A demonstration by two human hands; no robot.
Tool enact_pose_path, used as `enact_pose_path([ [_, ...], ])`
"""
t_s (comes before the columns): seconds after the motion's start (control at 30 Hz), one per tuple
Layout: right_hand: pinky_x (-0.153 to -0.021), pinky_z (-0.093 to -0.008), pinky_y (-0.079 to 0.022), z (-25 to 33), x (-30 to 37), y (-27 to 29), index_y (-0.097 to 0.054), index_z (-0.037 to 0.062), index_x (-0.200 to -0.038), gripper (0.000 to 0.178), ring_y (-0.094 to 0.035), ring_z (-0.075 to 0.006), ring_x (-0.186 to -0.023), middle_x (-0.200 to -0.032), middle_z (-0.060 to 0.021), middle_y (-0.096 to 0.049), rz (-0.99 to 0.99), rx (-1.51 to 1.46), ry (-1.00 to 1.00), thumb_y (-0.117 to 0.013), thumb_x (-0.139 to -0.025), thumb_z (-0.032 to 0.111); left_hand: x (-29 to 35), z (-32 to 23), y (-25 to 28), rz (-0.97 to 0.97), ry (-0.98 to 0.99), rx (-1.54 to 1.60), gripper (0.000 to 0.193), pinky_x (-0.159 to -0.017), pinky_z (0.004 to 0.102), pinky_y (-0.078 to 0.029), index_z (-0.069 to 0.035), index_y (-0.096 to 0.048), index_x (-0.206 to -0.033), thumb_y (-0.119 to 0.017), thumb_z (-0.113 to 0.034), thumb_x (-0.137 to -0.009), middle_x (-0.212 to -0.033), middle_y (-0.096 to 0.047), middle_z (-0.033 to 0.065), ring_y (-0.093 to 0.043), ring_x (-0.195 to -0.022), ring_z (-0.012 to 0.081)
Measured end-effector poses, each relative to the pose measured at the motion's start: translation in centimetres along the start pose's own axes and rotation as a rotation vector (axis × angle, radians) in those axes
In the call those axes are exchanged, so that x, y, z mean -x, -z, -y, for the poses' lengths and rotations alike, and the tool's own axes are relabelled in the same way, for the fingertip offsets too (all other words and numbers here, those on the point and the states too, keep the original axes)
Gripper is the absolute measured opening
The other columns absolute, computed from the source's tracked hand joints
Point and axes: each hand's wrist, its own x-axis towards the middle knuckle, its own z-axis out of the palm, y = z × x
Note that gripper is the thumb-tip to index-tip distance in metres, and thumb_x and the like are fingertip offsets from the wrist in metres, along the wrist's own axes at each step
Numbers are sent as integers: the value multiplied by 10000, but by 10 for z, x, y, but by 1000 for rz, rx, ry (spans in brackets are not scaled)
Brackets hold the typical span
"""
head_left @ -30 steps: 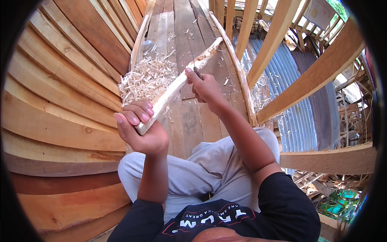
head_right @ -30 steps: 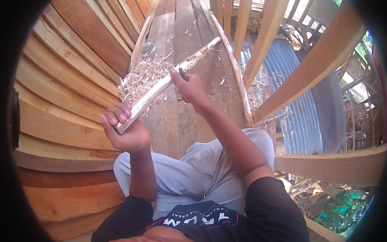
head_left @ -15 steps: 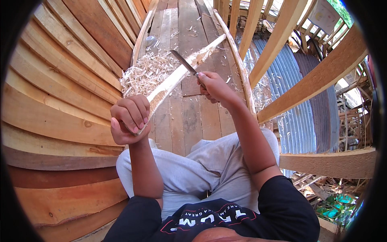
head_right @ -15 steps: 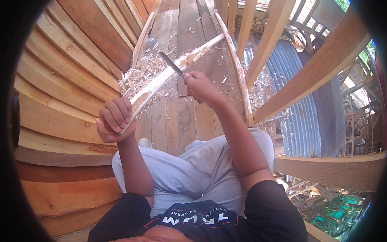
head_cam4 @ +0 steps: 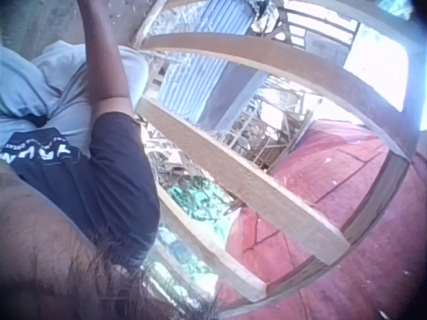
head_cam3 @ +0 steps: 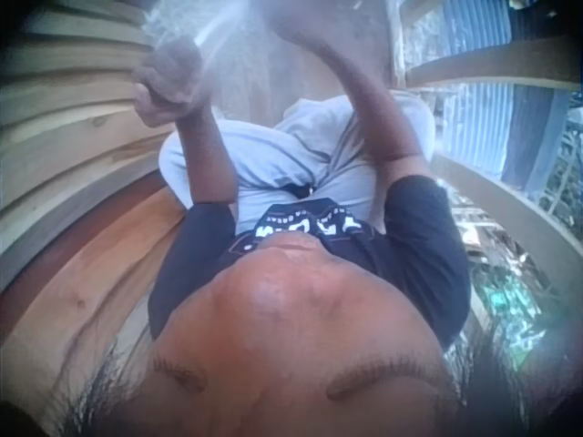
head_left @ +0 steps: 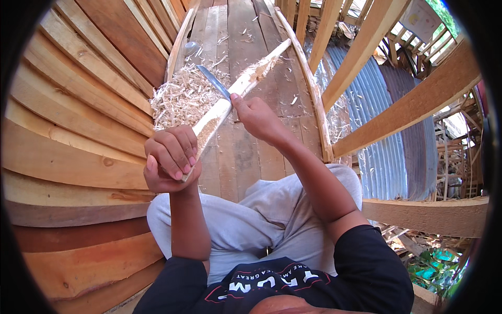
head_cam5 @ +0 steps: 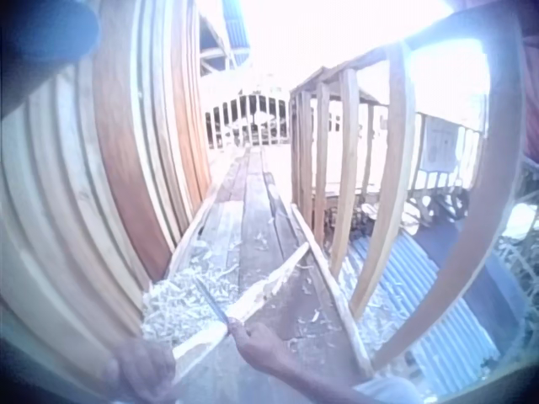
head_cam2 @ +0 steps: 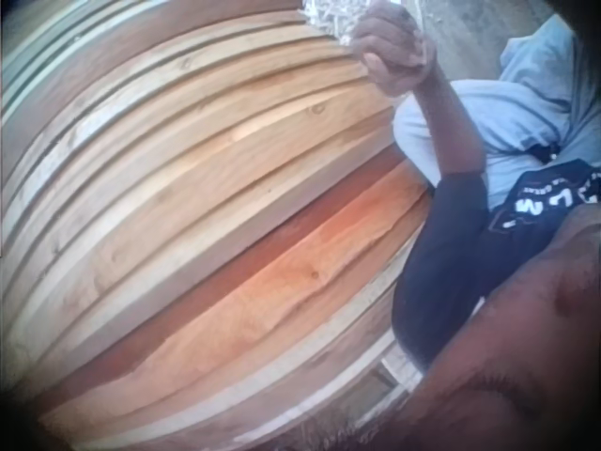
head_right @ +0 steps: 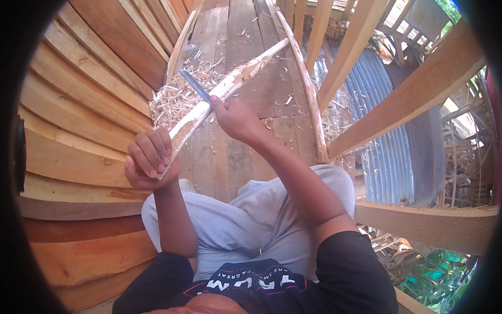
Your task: The person sits on a wooden floor and uses a knife to carve a long, light-colored wooden stick. They hold the stick with their left hand and shave off thin layers of wood with their right hand, creating wood shavings that accumulate on the floor.
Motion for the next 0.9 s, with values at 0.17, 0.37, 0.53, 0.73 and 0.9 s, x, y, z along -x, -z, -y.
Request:
enact_pose_path([
  [0.17, -522, -457, -392, -1, -13, 18, -527, -43, -547, 711, -503, -278, -485, -499, -173, -517, -125, 93, -100, -392, -993, 493, 1, -1, 6, -72, 1, 1, 450, -552, 263, -336, -198, -391, -492, -367, -284, -933, -500, -428, -26, -393, -511, 103],
  [0.37, -561, -488, -415, 3, -6, 13, -578, -54, -579, 697, -561, -340, -520, -529, -221, -551, -72, 74, -47, -395, -992, 477, 2, 0, -1, -117, 3, -20, 444, -549, 263, -330, -202, -382, -510, -339, -285, -944, -501, -399, -37, -371, -500, 99],
  [0.53, -570, -491, -427, 0, 5, -9, -562, -58, -560, 695, -590, -356, -542, -532, -238, -550, -140, 96, 48, -405, -988, 467, 4, 0, -1, -197, -20, -23, 444, -547, 264, -323, -206, -372, -514, -321, -269, -950, -497, -383, -40, -366, -508, 96],
  [0.73, -614, -489, -443, -27, -19, 1, -574, -82, -608, 678, -575, -399, -564, -550, -250, -551, -281, 118, -20, -409, -987, 456, 0, 0, -7, -243, -26, -4, 443, -558, 261, -323, -211, -366, -515, -315, -260, -953, -493, -375, -40, -368, -517, 95],
  [0.9, -698, -511, -456, -27, -21, 13, -627, -67, -649, 662, -607, -449, -656, -647, -291, -598, -99, 26, -154, -352, -991, 429, -1, -7, -7, -222, -23, 15, 447, -575, 272, -328, -210, -376, -516, -318, -255, -957, -508, -386, -43, -370, -531, 96],
])
